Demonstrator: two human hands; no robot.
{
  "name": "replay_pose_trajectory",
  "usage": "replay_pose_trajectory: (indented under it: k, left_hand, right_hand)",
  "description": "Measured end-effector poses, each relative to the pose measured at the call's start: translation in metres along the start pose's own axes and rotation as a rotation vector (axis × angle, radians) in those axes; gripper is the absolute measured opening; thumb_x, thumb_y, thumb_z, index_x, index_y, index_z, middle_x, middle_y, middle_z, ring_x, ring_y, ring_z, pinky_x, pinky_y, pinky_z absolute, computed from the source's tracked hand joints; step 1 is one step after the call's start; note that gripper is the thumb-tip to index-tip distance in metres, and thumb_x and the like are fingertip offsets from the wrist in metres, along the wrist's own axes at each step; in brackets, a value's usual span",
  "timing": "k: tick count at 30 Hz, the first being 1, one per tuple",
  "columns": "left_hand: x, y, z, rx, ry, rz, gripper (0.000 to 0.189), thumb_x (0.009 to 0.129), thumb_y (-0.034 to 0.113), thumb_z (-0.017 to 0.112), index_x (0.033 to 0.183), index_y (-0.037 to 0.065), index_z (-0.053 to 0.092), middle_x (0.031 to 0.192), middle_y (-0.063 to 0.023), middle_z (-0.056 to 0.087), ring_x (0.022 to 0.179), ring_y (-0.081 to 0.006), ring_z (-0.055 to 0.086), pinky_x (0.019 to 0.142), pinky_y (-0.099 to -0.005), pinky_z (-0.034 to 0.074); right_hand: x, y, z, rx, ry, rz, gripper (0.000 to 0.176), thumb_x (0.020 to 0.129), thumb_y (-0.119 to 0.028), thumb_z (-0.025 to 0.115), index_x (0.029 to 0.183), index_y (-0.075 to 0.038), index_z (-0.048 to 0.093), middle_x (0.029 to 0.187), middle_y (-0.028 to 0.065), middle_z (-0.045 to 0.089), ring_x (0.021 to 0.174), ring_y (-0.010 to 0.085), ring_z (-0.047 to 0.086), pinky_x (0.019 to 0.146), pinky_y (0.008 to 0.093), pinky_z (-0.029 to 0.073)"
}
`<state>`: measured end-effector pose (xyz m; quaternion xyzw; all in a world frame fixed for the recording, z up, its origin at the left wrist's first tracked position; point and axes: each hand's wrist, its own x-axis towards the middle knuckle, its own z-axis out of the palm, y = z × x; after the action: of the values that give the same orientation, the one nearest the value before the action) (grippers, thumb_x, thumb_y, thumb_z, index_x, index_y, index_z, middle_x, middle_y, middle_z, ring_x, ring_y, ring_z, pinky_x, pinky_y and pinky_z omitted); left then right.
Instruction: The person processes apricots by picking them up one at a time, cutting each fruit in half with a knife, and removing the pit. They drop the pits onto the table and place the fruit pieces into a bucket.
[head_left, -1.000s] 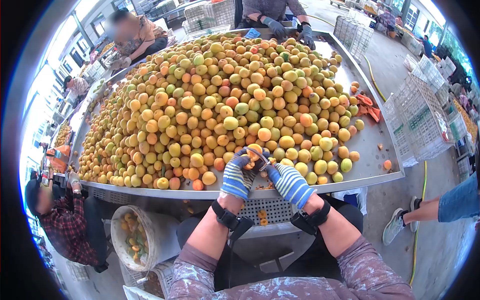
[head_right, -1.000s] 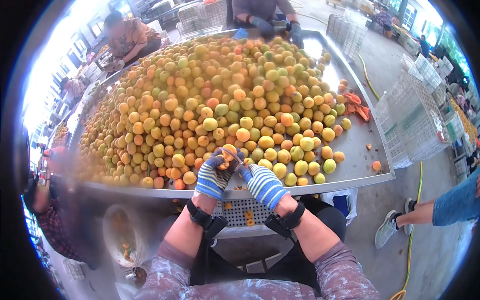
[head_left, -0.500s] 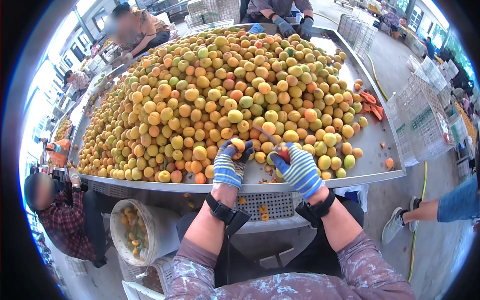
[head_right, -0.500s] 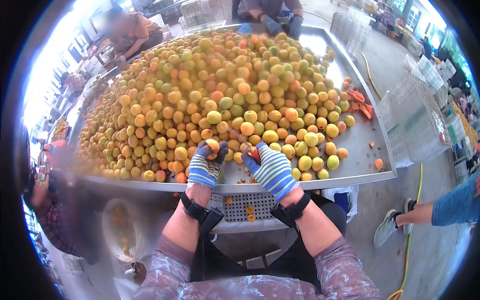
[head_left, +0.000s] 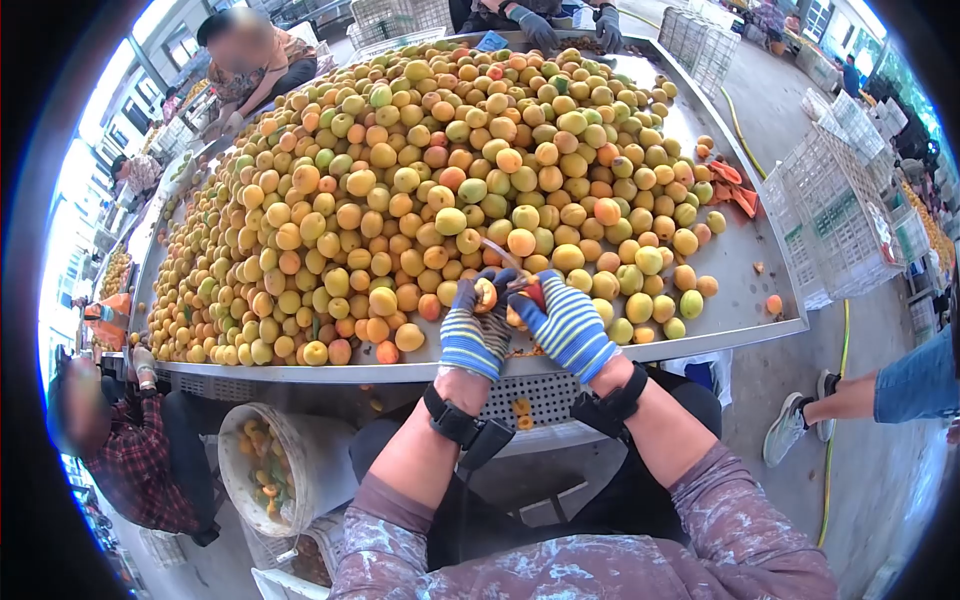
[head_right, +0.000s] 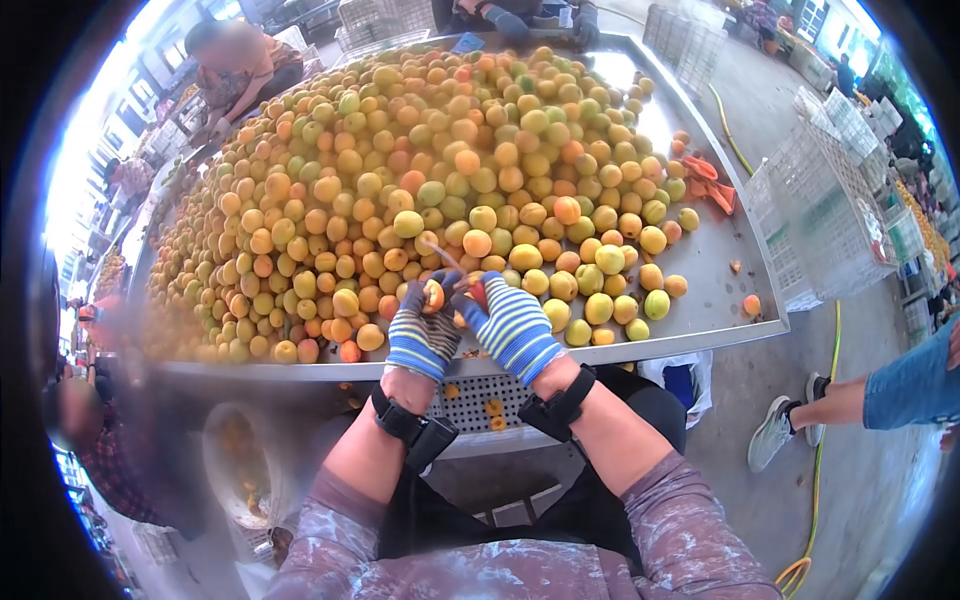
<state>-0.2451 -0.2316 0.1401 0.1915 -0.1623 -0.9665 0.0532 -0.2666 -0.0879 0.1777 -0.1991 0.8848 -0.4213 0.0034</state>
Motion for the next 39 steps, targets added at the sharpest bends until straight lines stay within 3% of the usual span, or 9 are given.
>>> replay_pose_trajectory:
  k: [6, 10, 14, 15, 19, 26, 34, 38, 39]
  left_hand:
    - [-0.001, -0.008, 0.002, 0.139, 0.116, -0.091, 0.041, 0.098, 0.043, 0.046, 0.104, 0.003, 0.055, 0.095, -0.0131, 0.061, 0.085, -0.0251, 0.062, 0.079, -0.0406, 0.056]
    - [-0.019, -0.011, 0.014, 0.393, -0.042, -0.164, 0.049, 0.096, 0.050, 0.046, 0.103, 0.003, 0.055, 0.084, -0.0082, 0.060, 0.069, -0.0203, 0.061, 0.064, -0.0353, 0.056]
    - [-0.026, -0.030, 0.034, 0.571, 0.147, -0.090, 0.045, 0.094, 0.050, 0.049, 0.084, 0.007, 0.056, 0.061, -0.0035, 0.050, 0.046, -0.0166, 0.049, 0.045, -0.0291, 0.048]
    - [-0.018, -0.035, 0.021, 0.561, 0.028, -0.061, 0.045, 0.096, 0.049, 0.049, 0.075, 0.009, 0.053, 0.055, -0.0009, 0.043, 0.042, -0.0131, 0.040, 0.038, -0.0260, 0.035]
    - [-0.019, -0.042, 0.018, 0.575, -0.018, -0.120, 0.044, 0.097, 0.047, 0.049, 0.075, 0.008, 0.054, 0.054, 0.0011, 0.039, 0.042, -0.0099, 0.034, 0.038, -0.0257, 0.025]
    - [-0.019, -0.044, 0.018, 0.772, -0.087, -0.012, 0.042, 0.097, 0.048, 0.049, 0.081, 0.010, 0.057, 0.063, 0.0054, 0.049, 0.052, -0.0046, 0.044, 0.045, -0.0196, 0.033]
    - [-0.021, -0.048, 0.026, 0.933, -0.029, 0.164, 0.049, 0.097, 0.049, 0.047, 0.084, 0.004, 0.062, 0.075, -0.0011, 0.059, 0.060, -0.0084, 0.051, 0.052, -0.0234, 0.043]
    - [-0.013, -0.038, 0.018, 0.527, 0.098, -0.103, 0.058, 0.093, 0.060, 0.045, 0.091, 0.004, 0.061, 0.079, -0.0047, 0.064, 0.065, -0.0152, 0.063, 0.053, -0.0267, 0.053]
    - [-0.014, -0.033, 0.017, 0.411, -0.046, -0.220, 0.060, 0.091, 0.061, 0.047, 0.101, 0.003, 0.058, 0.087, -0.0068, 0.064, 0.072, -0.0180, 0.064, 0.061, -0.0302, 0.055]
  right_hand:
    - [0.007, -0.004, 0.004, 0.048, 0.049, 0.047, 0.034, 0.089, -0.034, 0.064, 0.098, -0.001, 0.057, 0.071, 0.0170, 0.064, 0.064, 0.0313, 0.066, 0.057, 0.0392, 0.050]
    - [0.018, -0.013, -0.006, 1.024, 0.294, 0.119, 0.027, 0.093, -0.034, 0.062, 0.085, -0.009, 0.057, 0.057, -0.0038, 0.048, 0.041, 0.0051, 0.041, 0.037, 0.0216, 0.032]
    - [0.029, -0.008, -0.018, 1.359, 0.317, 0.137, 0.029, 0.093, -0.038, 0.060, 0.079, -0.014, 0.052, 0.057, -0.0086, 0.042, 0.044, 0.0007, 0.036, 0.038, 0.0197, 0.025]
    - [0.031, -0.009, -0.020, 1.425, 0.303, 0.137, 0.029, 0.093, -0.038, 0.061, 0.079, -0.014, 0.051, 0.056, -0.0085, 0.041, 0.044, 0.0010, 0.035, 0.038, 0.0202, 0.024]
    - [0.030, -0.014, -0.021, 1.343, 0.326, 0.105, 0.029, 0.095, -0.037, 0.057, 0.080, -0.014, 0.047, 0.057, -0.0058, 0.038, 0.044, 0.0042, 0.034, 0.039, 0.0214, 0.027]
    - [0.028, -0.006, -0.003, 1.056, 0.427, 0.053, 0.025, 0.093, -0.031, 0.062, 0.089, -0.006, 0.060, 0.064, -0.0074, 0.052, 0.058, -0.0004, 0.046, 0.048, 0.0179, 0.033]
    - [0.033, -0.006, 0.002, 1.452, 0.378, 0.318, 0.032, 0.096, -0.040, 0.054, 0.076, -0.017, 0.043, 0.056, -0.0078, 0.032, 0.044, 0.0058, 0.032, 0.038, 0.0244, 0.026]
    - [0.042, 0.011, 0.005, 1.750, 0.358, 0.512, 0.032, 0.096, -0.045, 0.053, 0.080, -0.018, 0.044, 0.059, -0.0055, 0.040, 0.047, 0.0099, 0.039, 0.044, 0.0292, 0.036]
    - [0.043, 0.015, 0.004, 1.766, 0.326, 0.544, 0.032, 0.096, -0.044, 0.052, 0.079, -0.018, 0.044, 0.063, -0.0040, 0.042, 0.052, 0.0133, 0.043, 0.052, 0.0335, 0.041]
